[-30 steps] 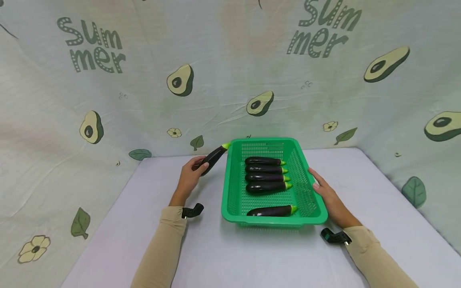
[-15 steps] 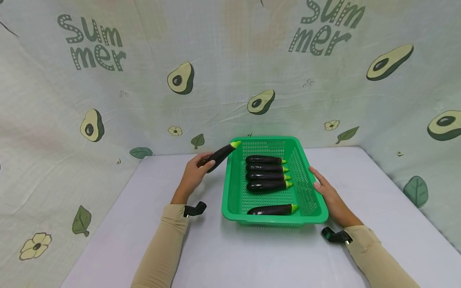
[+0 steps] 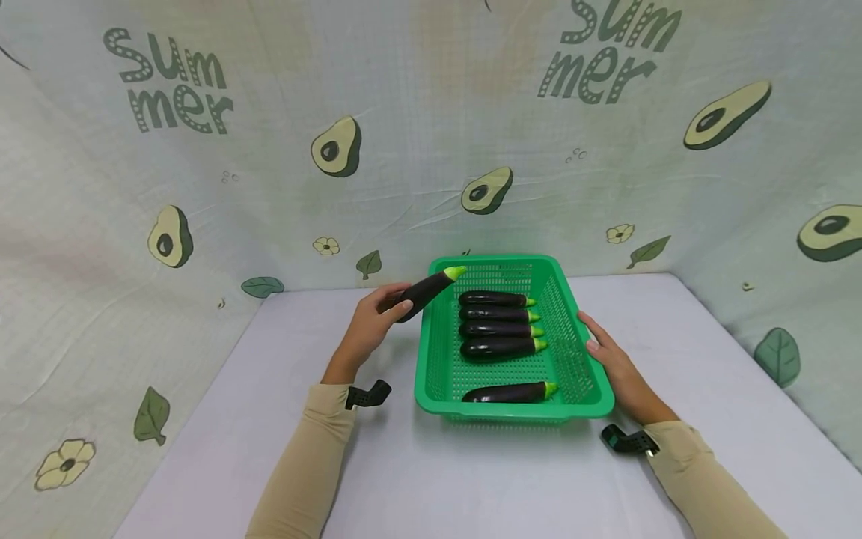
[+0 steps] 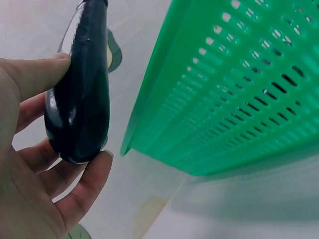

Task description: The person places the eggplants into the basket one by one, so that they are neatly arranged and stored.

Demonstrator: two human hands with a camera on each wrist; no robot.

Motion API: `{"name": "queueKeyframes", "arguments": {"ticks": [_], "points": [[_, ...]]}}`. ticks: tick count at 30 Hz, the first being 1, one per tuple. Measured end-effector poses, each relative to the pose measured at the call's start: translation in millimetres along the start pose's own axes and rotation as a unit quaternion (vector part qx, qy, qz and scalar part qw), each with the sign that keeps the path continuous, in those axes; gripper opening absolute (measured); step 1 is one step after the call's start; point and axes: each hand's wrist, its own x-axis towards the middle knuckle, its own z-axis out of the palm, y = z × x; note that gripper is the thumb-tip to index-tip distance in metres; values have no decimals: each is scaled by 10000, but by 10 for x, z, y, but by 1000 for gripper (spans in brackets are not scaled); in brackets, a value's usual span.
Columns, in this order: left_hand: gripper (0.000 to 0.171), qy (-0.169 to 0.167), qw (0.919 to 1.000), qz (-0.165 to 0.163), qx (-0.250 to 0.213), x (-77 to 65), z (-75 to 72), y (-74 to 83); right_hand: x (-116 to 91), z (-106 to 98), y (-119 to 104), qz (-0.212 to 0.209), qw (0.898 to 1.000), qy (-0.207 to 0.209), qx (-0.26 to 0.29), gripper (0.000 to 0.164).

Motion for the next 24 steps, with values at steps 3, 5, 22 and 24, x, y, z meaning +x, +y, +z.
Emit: {"name": "queueKeyframes", "arguments": {"ticks": [3, 5, 22, 24], "points": [[42, -99, 9999, 12, -35, -58, 25, 145, -3, 2, 6, 2, 10000, -12, -29, 57], [42, -170, 9998, 37, -50, -64, 39, 174, -5, 4, 3, 2, 10000, 2, -59, 57], [42, -640, 9972, 221, -304, 20, 92, 0, 7, -28, 55, 26, 9999, -102, -27, 56], [41, -695, 9967, 259, -317, 21, 109, 24, 5, -31, 48, 41, 9999, -103, -45, 56]]}}
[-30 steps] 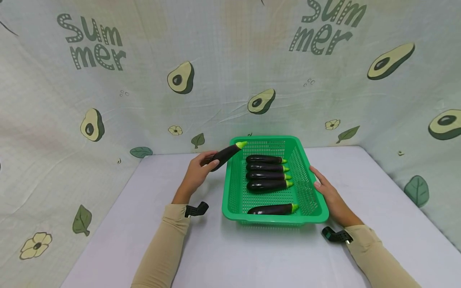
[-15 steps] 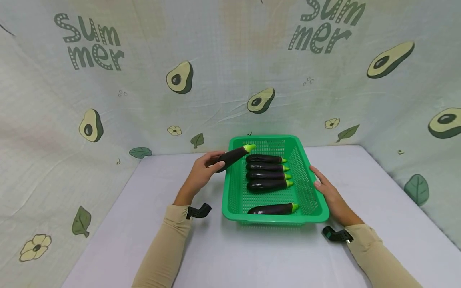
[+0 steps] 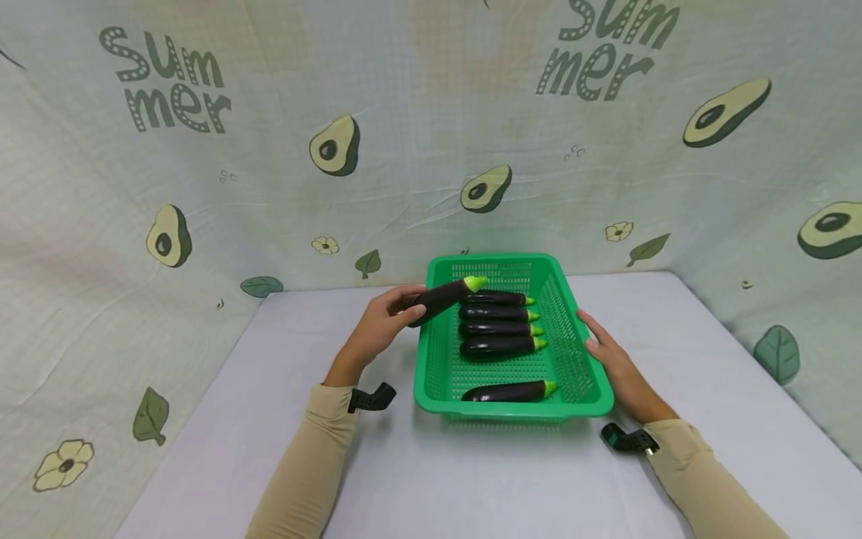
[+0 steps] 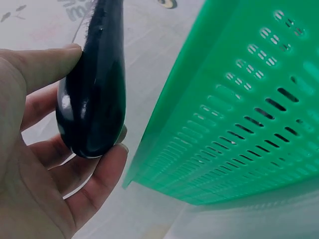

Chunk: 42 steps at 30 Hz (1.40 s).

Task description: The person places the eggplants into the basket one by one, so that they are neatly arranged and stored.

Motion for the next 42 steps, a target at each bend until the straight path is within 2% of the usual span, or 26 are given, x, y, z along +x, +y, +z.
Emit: {"name": "queueKeyframes", "arguments": {"ticks": [11, 17, 23, 28, 32, 42], "points": [[42, -239, 9996, 74, 146, 60, 133, 54, -9, 0, -59, -9, 9999, 122, -32, 57], [39, -338, 9985, 172, 386, 103, 166, 168, 2, 4, -48, -8, 9999, 127, -28, 56], [39, -511, 9956, 198, 755, 162, 125, 311, 20, -9, -40, -3, 9999, 130, -87, 56], [40, -667, 9909, 116, 1165, 206, 92, 414, 36, -8, -35, -18, 9999, 113, -66, 56], [40, -787, 9887, 21, 1279, 232, 91, 463, 37, 2, -40, -29, 9999, 99, -26, 57], [38, -1216, 9824, -335, 1379, 309, 182, 440, 4, 24, -30, -17, 9999, 122, 9, 56]]}}
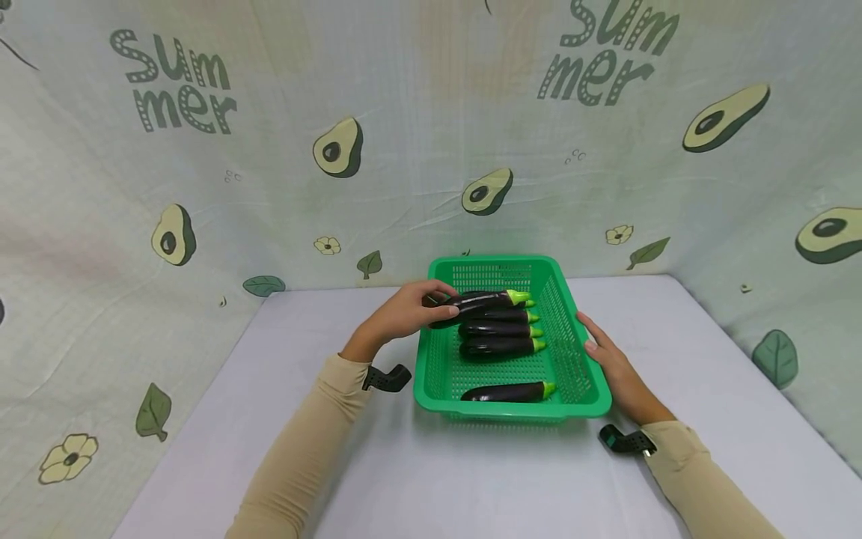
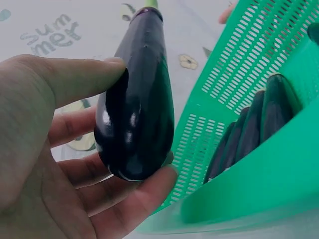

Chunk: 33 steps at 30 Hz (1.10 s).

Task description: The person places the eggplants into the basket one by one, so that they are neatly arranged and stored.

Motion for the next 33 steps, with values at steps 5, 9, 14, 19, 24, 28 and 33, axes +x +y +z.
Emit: {"name": "queueKeyframes", "arguments": {"ticks": [5, 9, 14, 19, 24, 28, 33], "points": [[40, -196, 9987, -89, 458, 43, 50, 22, -3, -1, 13, -60, 10000, -20, -11, 56], [45, -303, 9964, -82, 783, 75, 74, 70, 2, -12, 28, -72, 10000, -45, -36, 55], [44, -449, 9932, -25, 1074, 121, 108, 120, 3, -28, 47, -42, 9999, -56, -91, 55], [40, -506, 9906, -62, 1269, 141, 174, 148, -2, -26, 39, -40, 9999, -91, -60, 56], [39, -667, 9874, -69, 1436, 175, 221, 151, -2, -19, 42, -38, 9999, -118, -21, 56], [38, -765, 9850, -68, 1548, 203, 223, 163, 0, -15, 40, -37, 9999, -115, -31, 56], [41, -873, 9849, -109, 1489, 222, 218, 195, 6, -17, 39, -23, 9999, -75, -136, 56]]}}
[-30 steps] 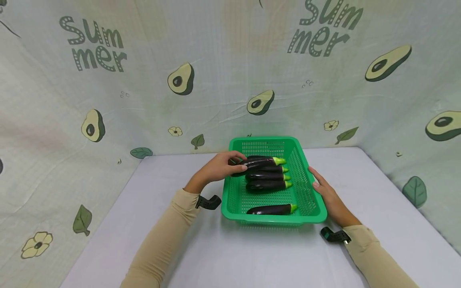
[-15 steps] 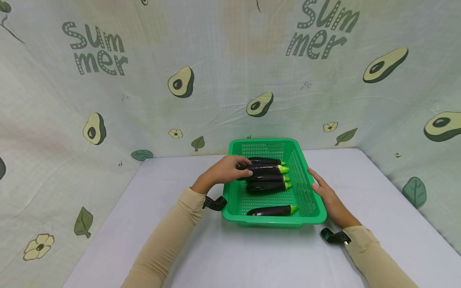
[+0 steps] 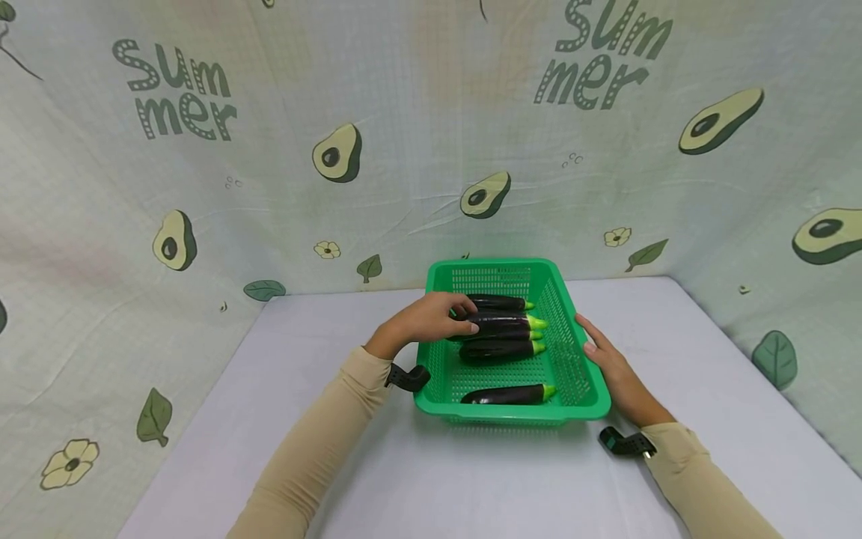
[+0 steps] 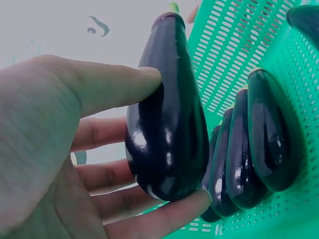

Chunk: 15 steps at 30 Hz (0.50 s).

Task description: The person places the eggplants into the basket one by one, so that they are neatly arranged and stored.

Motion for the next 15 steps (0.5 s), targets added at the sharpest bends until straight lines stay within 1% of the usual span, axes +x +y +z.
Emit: {"name": "queueKeyframes", "arguments": {"ticks": [8, 11, 15], "points": [[40, -165, 9998, -46, 70, 31, 23, 27, -4, 4, 7, 5, 10000, 20, 28, 56], [41, -204, 9998, -57, 21, 44, 32, 41, -5, 10, 8, 16, 10000, 29, 71, 56], [42, -273, 9996, -4, -1, 76, 63, 66, -3, 8, 5, 47, 10000, 46, 48, 56]]}}
